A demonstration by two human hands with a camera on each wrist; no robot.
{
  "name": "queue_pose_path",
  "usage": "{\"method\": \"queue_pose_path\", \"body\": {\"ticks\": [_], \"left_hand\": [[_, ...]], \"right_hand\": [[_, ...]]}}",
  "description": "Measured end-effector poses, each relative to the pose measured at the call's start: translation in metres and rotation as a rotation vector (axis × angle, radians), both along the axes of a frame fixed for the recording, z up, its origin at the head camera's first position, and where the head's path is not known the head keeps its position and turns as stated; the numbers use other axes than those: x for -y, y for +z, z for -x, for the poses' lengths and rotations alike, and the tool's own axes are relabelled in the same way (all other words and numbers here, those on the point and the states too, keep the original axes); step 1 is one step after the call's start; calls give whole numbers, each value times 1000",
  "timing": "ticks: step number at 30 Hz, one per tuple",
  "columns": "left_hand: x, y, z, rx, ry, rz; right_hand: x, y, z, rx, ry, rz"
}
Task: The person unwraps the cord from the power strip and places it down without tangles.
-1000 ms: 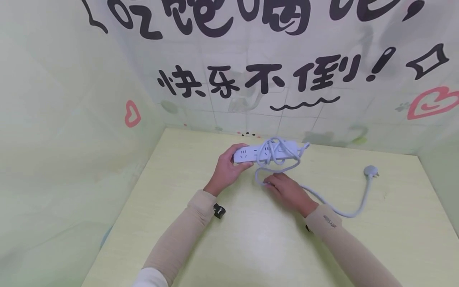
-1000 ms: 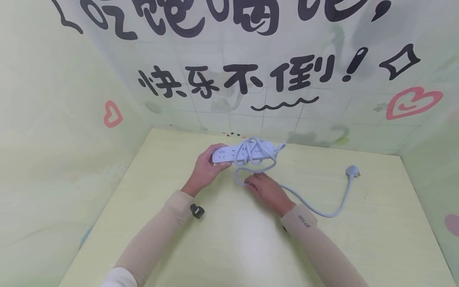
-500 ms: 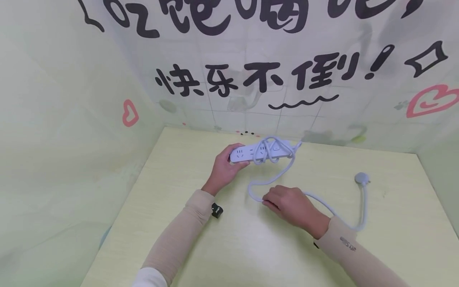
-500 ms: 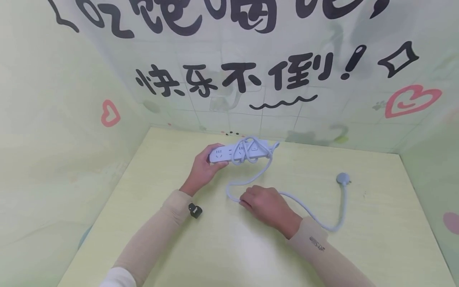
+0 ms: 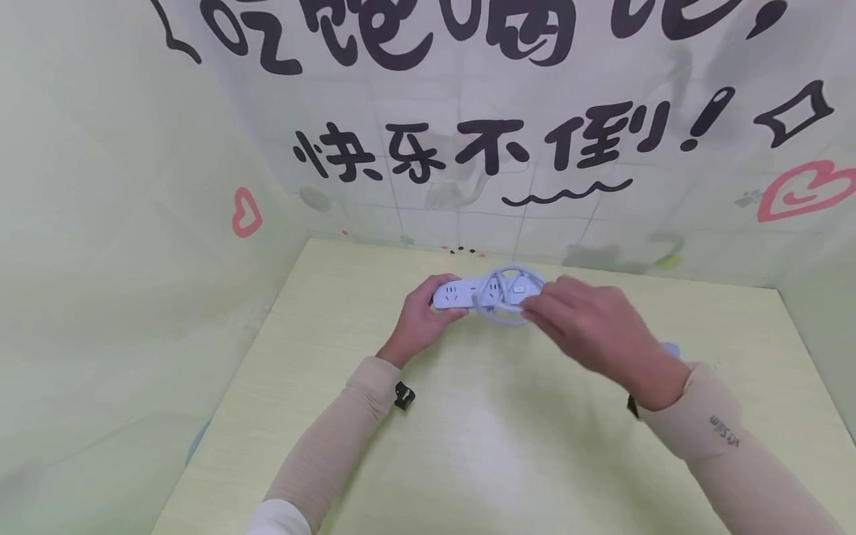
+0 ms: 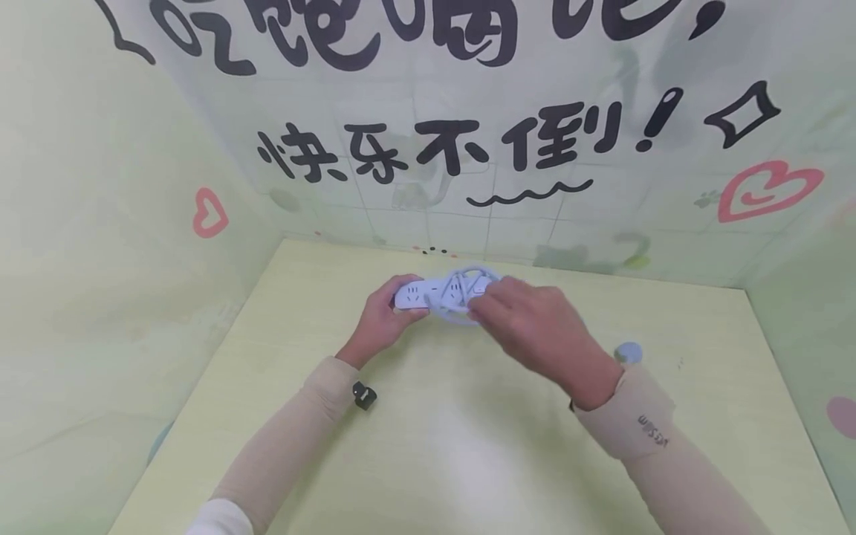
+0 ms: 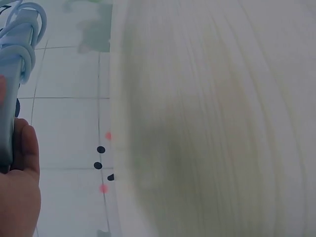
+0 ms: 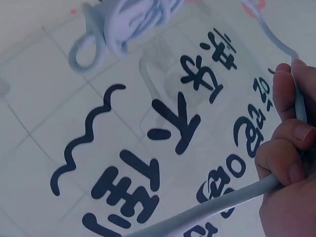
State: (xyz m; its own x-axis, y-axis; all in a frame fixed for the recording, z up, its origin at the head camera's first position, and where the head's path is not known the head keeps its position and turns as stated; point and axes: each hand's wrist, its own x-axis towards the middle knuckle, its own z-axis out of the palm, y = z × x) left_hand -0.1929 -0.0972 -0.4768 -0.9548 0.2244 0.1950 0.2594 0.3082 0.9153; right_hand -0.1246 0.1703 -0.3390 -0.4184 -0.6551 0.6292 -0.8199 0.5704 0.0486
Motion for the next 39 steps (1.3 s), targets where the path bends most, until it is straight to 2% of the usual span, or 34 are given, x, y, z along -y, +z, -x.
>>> {"method": "queue_pose_path", "body": {"ticks": [6, 12, 17, 22, 28, 32, 39], "left_hand": [[2, -2, -1, -1, -18, 12], [6, -4, -4, 41, -32, 7], [10, -6, -4, 57, -42, -1], [15, -5, -3, 56, -21, -43], [18, -1, 0, 35, 4, -63], [18, 0, 1, 26, 12, -77], [17, 2, 3, -49, 56, -148]], "right_hand": [[-24, 22, 28, -2, -44, 110], [-49, 33, 49, 28, -191, 131], [-65, 31, 60, 37, -292, 135], [-78, 18, 69, 88, -372, 126], [-89, -8, 75, 249, -455, 47], [-91, -26, 73, 291, -448, 24], [-82, -62, 63, 282, -361, 25]]}}
